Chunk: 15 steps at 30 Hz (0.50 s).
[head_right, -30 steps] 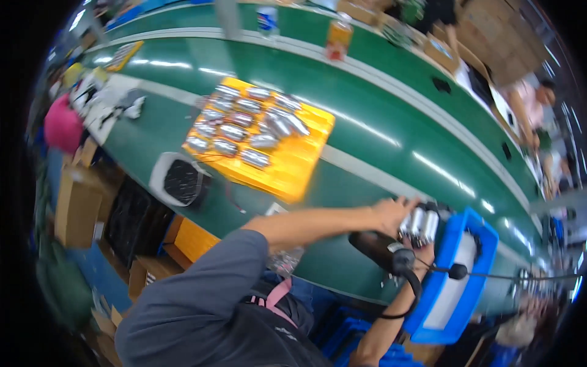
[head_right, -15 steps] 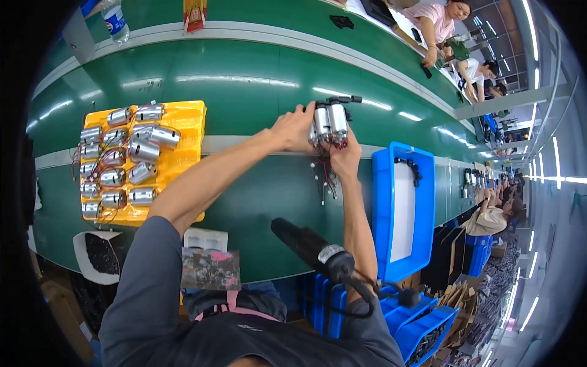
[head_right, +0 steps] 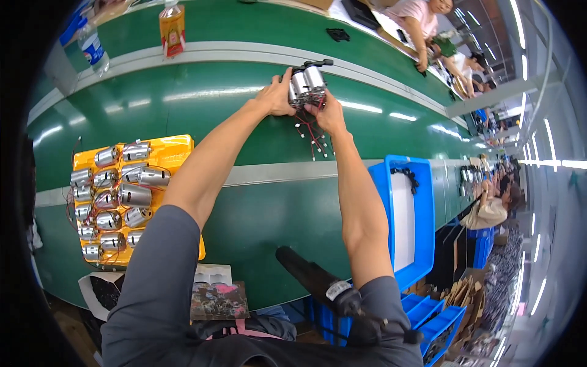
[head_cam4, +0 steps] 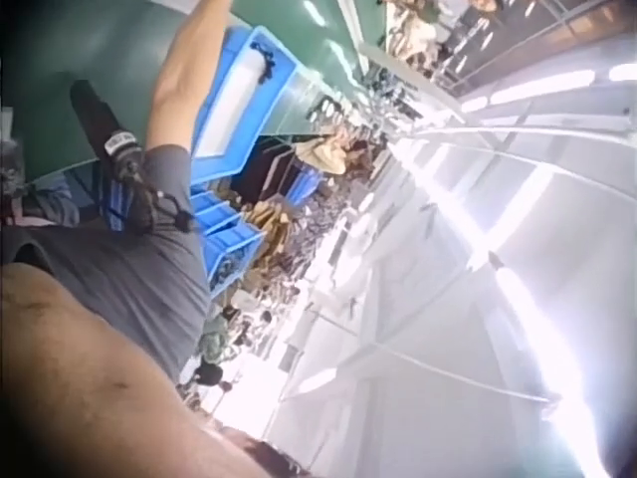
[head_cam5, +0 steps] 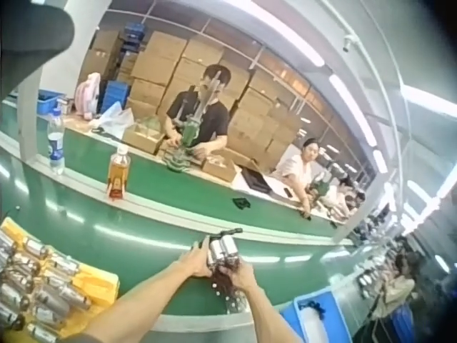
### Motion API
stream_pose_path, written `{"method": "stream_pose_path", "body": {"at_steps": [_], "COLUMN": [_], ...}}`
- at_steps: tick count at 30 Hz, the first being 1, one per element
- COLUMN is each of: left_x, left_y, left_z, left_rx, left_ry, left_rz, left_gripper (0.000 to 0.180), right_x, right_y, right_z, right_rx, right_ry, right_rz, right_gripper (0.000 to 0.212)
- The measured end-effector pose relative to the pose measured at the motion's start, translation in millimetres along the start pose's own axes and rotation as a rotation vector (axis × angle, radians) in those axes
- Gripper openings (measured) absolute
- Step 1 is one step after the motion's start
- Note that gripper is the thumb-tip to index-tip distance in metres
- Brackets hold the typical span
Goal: Assembling small electrical components using an electric screwdriver and organizing them into trays at a factory workstation.
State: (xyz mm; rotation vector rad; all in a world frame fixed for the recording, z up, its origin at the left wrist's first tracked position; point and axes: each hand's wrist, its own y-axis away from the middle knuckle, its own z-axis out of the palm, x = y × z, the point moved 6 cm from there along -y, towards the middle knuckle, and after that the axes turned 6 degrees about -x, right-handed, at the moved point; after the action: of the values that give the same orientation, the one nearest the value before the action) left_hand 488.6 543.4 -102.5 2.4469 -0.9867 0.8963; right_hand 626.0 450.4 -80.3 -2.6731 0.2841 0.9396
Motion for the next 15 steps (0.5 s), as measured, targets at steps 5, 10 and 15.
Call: {"method": "stream_pose_path", "body": {"at_steps": [5, 10, 15], "left_x": [33.5, 18.7, -18.2], "left_y": [12.6, 17.1, 67.7], "left_z": [-25.2, -82.6, -167.4], "left_rx": [-0.015, 0.174, 0.383], "left_ry": [-0.117, -0.137, 0.364], "left_rz": [0.062, 0.296, 0.182], "left_gripper": [0.090, 0.070, 0.042], "right_x": [0.3, -49.9, -102.0], "right_y": [38.0, 139.3, 320.0], "right_z": [-79.6, -188.3, -287.1], "right_rx": [-0.112, -0.079, 0.293], "right_ry": [0.406, 0.521, 0.399], "right_rz": [-0.116, -0.016, 0.188], "right_gripper": [0.055, 0.054, 0.049]}}
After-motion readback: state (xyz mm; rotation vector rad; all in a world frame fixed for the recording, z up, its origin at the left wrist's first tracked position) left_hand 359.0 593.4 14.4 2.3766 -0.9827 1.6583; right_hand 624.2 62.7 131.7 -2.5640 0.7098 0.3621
